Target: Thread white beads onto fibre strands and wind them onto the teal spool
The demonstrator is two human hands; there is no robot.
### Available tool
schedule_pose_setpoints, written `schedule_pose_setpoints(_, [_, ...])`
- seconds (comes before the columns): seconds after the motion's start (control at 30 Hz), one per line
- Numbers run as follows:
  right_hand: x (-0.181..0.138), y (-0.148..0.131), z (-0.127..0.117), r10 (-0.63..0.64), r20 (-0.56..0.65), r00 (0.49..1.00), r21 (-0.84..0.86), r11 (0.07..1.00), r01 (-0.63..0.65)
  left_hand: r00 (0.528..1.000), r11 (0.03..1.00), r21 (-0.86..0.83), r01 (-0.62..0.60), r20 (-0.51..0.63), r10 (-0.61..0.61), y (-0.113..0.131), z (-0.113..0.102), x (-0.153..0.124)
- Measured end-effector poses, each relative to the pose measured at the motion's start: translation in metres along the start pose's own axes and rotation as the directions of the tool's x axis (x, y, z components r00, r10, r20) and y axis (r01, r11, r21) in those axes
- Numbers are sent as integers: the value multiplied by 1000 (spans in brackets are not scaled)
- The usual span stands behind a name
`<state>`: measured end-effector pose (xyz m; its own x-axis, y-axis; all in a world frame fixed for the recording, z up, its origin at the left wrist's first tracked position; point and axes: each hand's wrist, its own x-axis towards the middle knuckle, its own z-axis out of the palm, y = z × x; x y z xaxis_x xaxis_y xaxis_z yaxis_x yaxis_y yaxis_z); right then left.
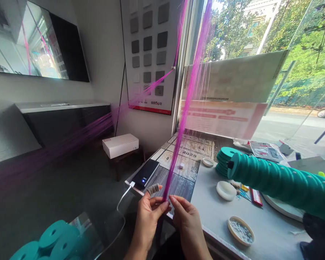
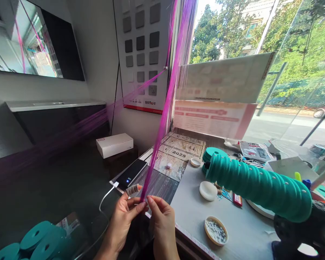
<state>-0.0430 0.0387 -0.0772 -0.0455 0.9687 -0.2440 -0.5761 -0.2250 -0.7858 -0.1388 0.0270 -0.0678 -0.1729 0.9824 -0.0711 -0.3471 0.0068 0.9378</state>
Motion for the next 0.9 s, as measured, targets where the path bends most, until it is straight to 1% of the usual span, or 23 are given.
schedule_pose_setpoints(0.17, [0,2,-2,-26,10,1000,-25,999,26,1000,1000,-6,-9,-8,9,-1,-1,2])
schedule_pose_setpoints(0.3, [0,4,-4,-17,7,1000,-38,999,17,1000,1000,-9,-15,-23,14,-2,-1,3])
schedule_pose_setpoints(0.53, [2,3,-4,-2,-1,1000,-57,998,2,1000,1000,10,-22,-10,22,-4,-1,1])
schedule_pose_setpoints(0.6, [1,4,-6,-17,-2,1000,-53,998,17,999,998,47,-34,-28,35,-6,-2,4])
schedule_pose_setpoints(0.7, [0,11,-11,-130,35,991,-47,990,132,989,973,192,-127,-56,140,-9,-6,15])
schedule_pose_setpoints(0.77, [-4,17,-18,-205,69,976,-45,977,209,965,908,354,-222,-54,258,-9,-9,23])
schedule_pose_setpoints(0.8, [-7,20,-21,-221,86,971,-62,972,227,936,851,443,-283,-63,345,-8,-10,25])
schedule_pose_setpoints(0.83, [-11,22,-25,-225,108,968,-107,966,237,891,777,526,-344,-77,447,-8,-10,25])
schedule_pose_setpoints(0.9, [-23,22,-32,-214,201,956,-292,918,267,778,628,643,-438,-78,623,-9,-5,17])
